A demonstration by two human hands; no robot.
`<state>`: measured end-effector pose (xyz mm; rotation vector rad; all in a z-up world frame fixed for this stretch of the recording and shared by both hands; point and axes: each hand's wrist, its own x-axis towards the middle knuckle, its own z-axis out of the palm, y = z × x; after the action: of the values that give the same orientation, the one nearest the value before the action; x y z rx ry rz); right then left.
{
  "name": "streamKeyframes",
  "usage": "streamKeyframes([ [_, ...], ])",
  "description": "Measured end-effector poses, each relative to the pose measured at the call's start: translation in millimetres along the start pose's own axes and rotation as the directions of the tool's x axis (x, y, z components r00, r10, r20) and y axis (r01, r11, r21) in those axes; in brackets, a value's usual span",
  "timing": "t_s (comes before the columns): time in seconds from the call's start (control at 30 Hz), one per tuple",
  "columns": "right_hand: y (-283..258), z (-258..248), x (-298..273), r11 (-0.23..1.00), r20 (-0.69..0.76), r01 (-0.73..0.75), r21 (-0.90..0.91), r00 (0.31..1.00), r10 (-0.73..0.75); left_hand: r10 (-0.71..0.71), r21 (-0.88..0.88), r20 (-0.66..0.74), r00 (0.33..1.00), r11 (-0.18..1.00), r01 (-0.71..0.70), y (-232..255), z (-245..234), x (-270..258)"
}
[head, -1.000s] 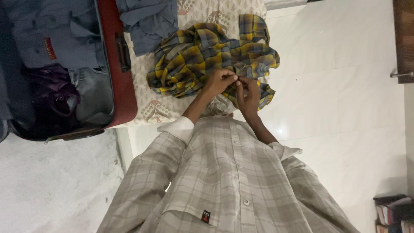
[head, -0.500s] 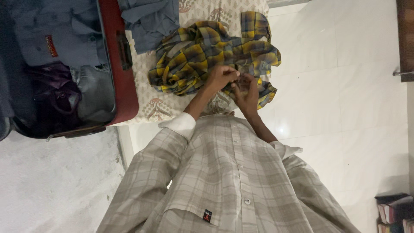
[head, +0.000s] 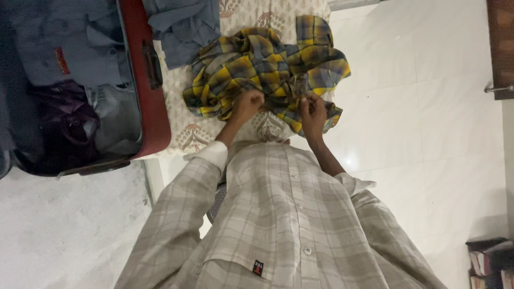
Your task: The person unfolds a yellow and blue plaid shirt on a bed and buttons it up from the bottom to the top. The person then buttons the cuffs of the shirt sleeves.
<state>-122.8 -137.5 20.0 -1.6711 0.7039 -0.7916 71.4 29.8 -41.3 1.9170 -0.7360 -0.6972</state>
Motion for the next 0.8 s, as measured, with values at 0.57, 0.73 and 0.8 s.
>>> streamKeyframes([
  [0.57,14.7,-19.1,-37.3,0.911,0.166,-0.172,-0.376,0.954,0.249,-0.018,0.326,-0.154,0.988,0.943,0.069,11.3,60.6,-0.7],
  [0.73,12.1,-19.9,-32.7,0.890,0.087,-0.396,-0.223,0.902,0.423,0.076,0.534,-0.112,0.991,0.846,-0.005,5.4,60.8,1.2],
  [0.8,9.8,-21.3,-32.0,0.914,0.128,-0.400,-0.071,0.905,0.406,0.100,0.574,-0.110,0.989,0.818,-0.019,-4.5,64.6,8.6],
])
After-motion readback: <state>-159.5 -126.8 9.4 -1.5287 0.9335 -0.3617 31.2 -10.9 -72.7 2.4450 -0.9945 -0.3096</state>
